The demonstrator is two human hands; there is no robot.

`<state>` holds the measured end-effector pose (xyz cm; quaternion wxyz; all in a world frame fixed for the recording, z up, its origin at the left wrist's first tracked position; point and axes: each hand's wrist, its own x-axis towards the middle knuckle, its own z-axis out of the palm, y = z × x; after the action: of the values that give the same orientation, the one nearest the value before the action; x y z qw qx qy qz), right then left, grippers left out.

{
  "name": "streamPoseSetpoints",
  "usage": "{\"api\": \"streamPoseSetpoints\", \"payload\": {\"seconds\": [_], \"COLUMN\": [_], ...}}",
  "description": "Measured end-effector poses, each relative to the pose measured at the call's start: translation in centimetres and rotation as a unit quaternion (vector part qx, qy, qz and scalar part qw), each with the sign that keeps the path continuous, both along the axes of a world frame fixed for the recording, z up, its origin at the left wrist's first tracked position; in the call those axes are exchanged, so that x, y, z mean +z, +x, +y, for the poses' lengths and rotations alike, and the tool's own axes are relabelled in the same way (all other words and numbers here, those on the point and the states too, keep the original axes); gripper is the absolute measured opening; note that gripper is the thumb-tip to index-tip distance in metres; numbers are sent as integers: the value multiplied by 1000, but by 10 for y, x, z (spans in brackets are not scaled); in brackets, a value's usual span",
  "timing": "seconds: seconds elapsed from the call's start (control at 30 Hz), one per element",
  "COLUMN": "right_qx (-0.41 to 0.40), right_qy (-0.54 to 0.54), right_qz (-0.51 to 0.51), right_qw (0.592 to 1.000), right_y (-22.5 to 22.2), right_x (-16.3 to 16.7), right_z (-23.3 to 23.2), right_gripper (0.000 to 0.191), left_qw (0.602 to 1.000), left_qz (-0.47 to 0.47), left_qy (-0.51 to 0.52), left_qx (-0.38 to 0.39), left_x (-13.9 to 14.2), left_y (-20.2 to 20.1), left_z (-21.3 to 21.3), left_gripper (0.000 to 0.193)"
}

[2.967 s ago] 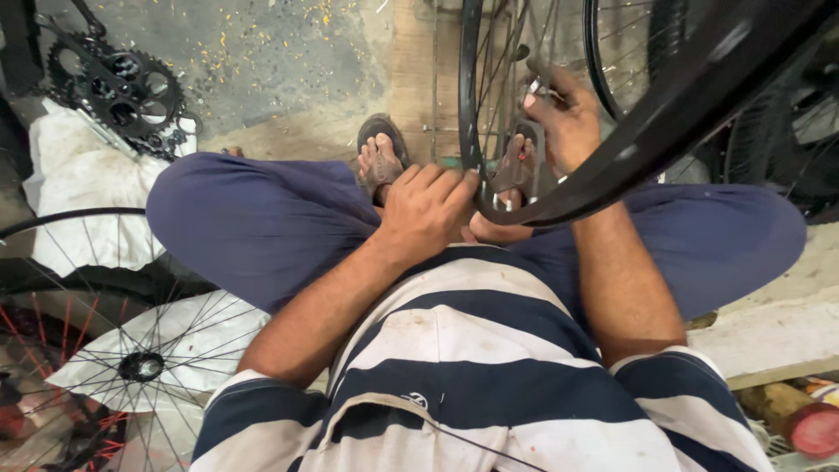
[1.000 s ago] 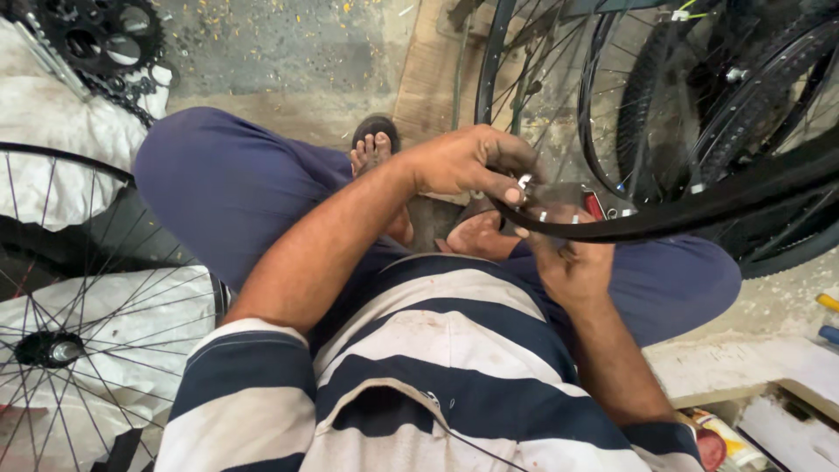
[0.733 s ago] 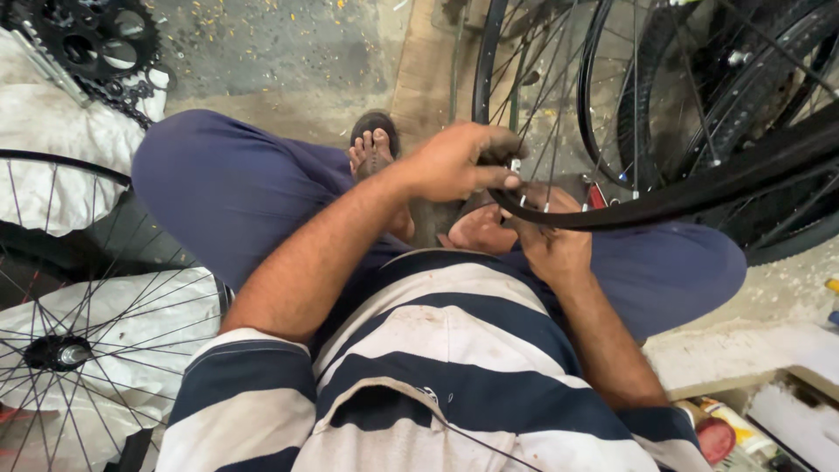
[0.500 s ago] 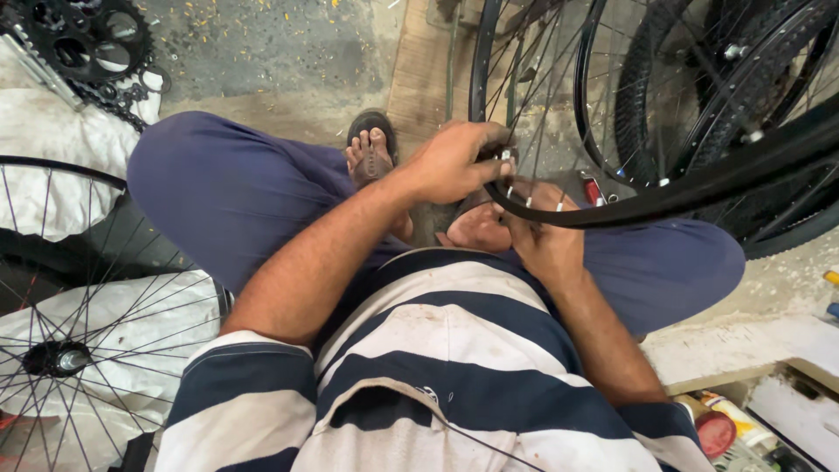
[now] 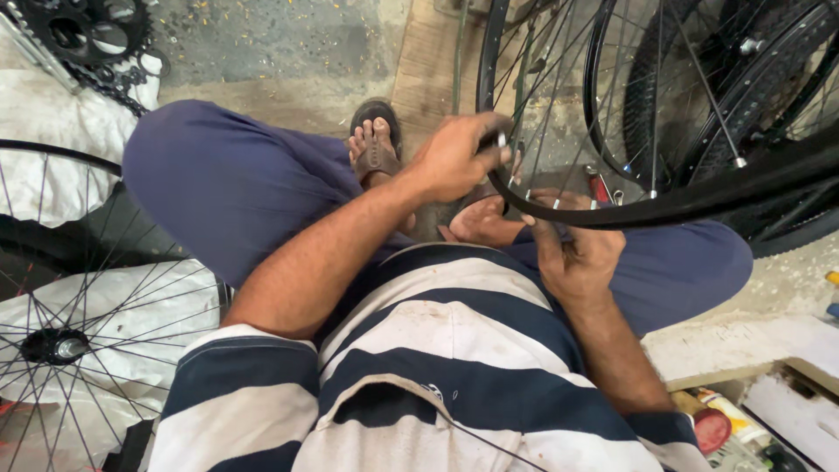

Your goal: The person sits on the floor holding a bicycle wheel and uses a small spoke wrench to turn spoke nipples around the rim, working around the wheel. They then mount the wheel on a truing stand and spin it.

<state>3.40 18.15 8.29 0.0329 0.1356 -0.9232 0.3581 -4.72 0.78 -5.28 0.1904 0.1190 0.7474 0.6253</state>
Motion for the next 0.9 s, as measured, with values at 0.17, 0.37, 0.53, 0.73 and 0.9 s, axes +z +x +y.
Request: {"api": "streamPoseSetpoints", "payload": {"seconds": [0.17, 0.37, 0.53, 0.73, 0.9], "right_qx": [-4, 31, 55, 38, 58], "right_qy": [-14, 23, 36, 68, 41], "right_qz": [-35, -26, -7, -10, -9], "right_qw": [999, 999, 998, 997, 997], "right_y": [2, -7, -10, -11, -11], "right_x": [-12, -36, -50, -54, -50], "right_z": [2, 6, 10, 13, 12], "right_gripper": [10, 16, 15, 13, 16], "left_qw": [975, 971, 988, 999, 995], "left_qz": [-68, -76, -48, 6, 58], "left_qy": [210, 198, 113, 19, 32], "left_qx": [20, -111, -94, -45, -75], "left_x": [-2, 4, 13, 24, 27], "left_y": [-20, -12, -11, -7, -13], "left_z": [-18, -16, -11, -6, -5], "left_gripper": [43, 47, 47, 46, 43]}}
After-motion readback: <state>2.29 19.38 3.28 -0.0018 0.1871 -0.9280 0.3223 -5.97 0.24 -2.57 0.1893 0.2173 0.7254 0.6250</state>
